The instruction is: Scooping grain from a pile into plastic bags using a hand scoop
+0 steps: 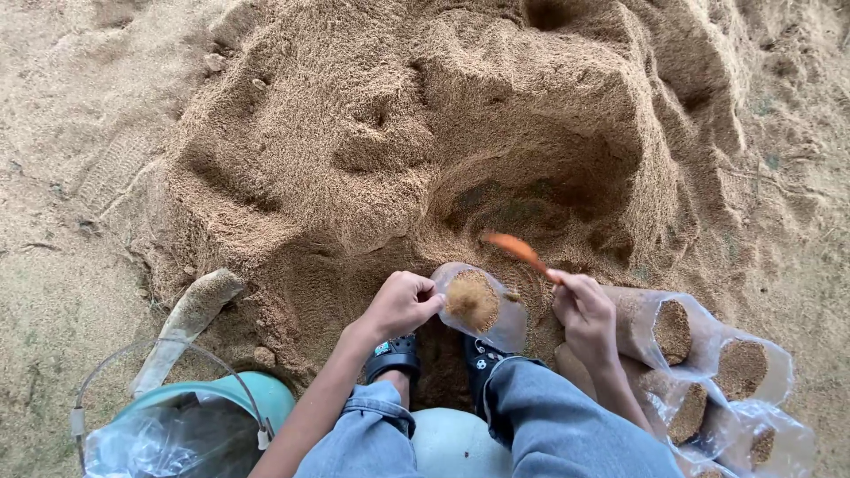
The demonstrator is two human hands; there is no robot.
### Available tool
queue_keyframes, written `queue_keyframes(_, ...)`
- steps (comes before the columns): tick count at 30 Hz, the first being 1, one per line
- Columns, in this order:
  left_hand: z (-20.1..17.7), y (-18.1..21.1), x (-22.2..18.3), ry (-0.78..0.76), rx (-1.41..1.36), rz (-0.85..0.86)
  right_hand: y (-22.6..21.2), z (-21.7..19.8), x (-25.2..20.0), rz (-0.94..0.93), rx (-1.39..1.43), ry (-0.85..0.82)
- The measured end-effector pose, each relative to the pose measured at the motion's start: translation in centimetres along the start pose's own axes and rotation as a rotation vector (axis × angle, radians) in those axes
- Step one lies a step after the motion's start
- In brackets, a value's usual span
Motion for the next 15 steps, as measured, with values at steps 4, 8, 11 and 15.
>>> queue_keyframes(4, 0.1, 0.3, 0.1, -0.013, -0.034, -0.022, 4.5, 2.8, 2.9, 0.151, 0.102, 0.062)
queue_keyframes(8, 0.2, 0.7, 0.0, -0.032, -0.028, -0.039, 12.0, 6.5, 6.0, 0.676, 0.105, 0.010)
queue_keyframes(11, 0.2, 0.5, -0.2, -0.041, -0.026, -0.054, 17.0, 8.1, 7.8, 0.634, -0.031, 0.026)
queue_keyframes(15, -0.4, 0.4, -0.6, -0.041, -0.063, -0.070, 17.1, 11.8, 6.6, 0.544, -0.088, -0.145)
Point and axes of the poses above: each hand's wrist, its own x-axis towards the middle knuckle, its own z-axis out of the palm, y = z × x, the point moved 4 cm from there along x, towards the middle knuckle, and after that the axes turned 14 degrees about x, right-handed, at the moved point
